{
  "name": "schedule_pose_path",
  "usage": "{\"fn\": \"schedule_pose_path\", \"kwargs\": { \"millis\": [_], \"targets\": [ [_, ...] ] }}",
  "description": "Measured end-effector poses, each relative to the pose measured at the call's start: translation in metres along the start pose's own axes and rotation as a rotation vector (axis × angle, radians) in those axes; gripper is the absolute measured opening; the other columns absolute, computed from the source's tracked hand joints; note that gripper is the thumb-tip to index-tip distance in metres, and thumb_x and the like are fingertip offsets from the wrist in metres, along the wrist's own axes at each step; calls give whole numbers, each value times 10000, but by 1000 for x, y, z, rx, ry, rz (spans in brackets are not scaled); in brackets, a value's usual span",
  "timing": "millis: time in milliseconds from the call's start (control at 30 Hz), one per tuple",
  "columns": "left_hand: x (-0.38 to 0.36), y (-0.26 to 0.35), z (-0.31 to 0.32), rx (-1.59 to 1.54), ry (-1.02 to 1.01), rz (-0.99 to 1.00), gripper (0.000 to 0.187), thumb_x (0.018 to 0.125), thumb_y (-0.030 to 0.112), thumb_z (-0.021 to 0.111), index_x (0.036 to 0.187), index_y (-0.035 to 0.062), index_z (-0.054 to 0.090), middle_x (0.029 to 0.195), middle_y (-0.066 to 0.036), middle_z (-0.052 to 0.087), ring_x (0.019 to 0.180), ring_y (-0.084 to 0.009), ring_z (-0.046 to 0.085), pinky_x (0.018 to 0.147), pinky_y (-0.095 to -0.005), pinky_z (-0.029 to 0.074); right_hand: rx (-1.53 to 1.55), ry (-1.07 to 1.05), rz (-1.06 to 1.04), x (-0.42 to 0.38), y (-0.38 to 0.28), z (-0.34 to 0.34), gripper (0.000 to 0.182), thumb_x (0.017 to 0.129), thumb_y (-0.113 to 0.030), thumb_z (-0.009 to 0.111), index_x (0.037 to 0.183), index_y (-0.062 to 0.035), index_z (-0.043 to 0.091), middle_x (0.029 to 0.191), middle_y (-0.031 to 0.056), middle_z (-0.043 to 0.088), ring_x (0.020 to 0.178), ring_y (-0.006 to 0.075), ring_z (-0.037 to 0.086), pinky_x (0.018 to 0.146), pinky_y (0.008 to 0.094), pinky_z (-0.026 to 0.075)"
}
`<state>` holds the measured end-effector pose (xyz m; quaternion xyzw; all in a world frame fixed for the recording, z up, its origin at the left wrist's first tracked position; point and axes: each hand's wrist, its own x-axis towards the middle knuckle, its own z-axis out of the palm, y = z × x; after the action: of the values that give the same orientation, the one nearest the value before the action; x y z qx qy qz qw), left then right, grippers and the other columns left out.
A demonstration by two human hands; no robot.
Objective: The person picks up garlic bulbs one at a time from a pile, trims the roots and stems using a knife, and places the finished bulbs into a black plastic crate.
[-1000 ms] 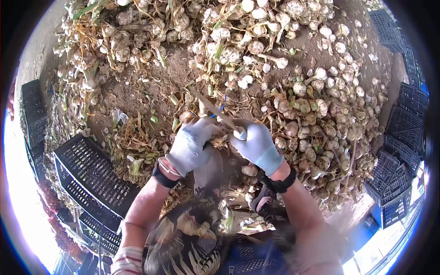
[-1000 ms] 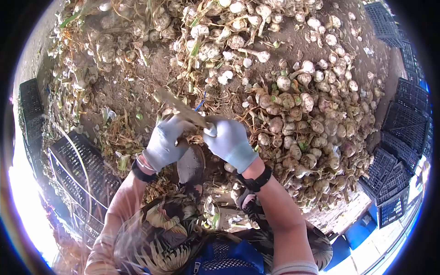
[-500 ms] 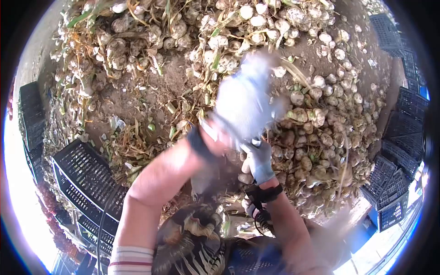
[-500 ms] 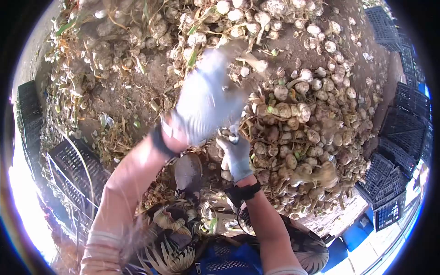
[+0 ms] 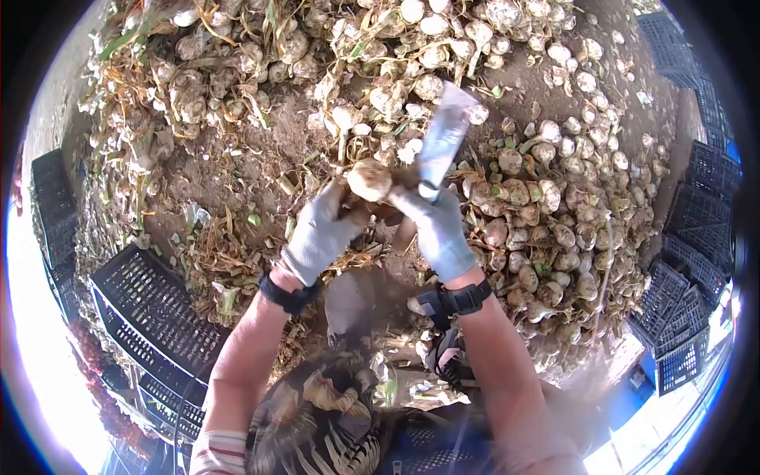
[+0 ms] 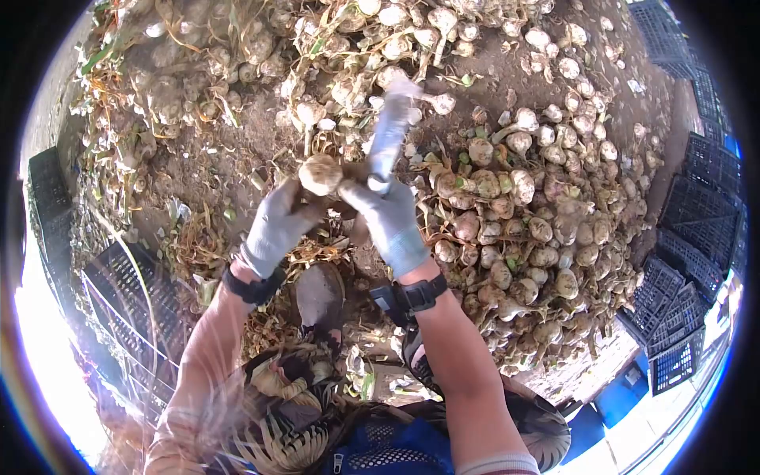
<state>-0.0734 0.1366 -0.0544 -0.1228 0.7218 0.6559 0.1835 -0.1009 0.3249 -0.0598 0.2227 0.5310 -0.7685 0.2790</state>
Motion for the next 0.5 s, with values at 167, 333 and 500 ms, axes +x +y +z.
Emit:
{"fn": "schedule_pose_path", "kwargs": {
  "millis": [167,333,500],
  "targets": [
    [-24,19,-1,-459,-78,-181,283,881,26,676,1156,2,611,901,-29,677,752,-95,649,620,-242,533,-582,-56,-204,-23,-21,32,230,832,-138,745,1030,-27,707,786,49,704,658,129,649,613,275,511],
    [-34,15,-12,-186,-116,-119,247,899,65,671,1134,-1,632,889,-59,684,723,-114,654,612,-254,534,-1288,-48,-665,-37,-31,17,120,820,-143,664,936,-116,681,815,89,666,704,326,663,623,403,532],
    [-38,-11,-27,-537,-273,-157,417,925,202,697,1265,-3,568,1031,-117,689,842,-173,688,719,-313,578,-1521,-81,-719,-48,-34,19,132,799,-171,679,920,-117,674,745,79,625,642,290,641,595,413,505]
  ]
}}
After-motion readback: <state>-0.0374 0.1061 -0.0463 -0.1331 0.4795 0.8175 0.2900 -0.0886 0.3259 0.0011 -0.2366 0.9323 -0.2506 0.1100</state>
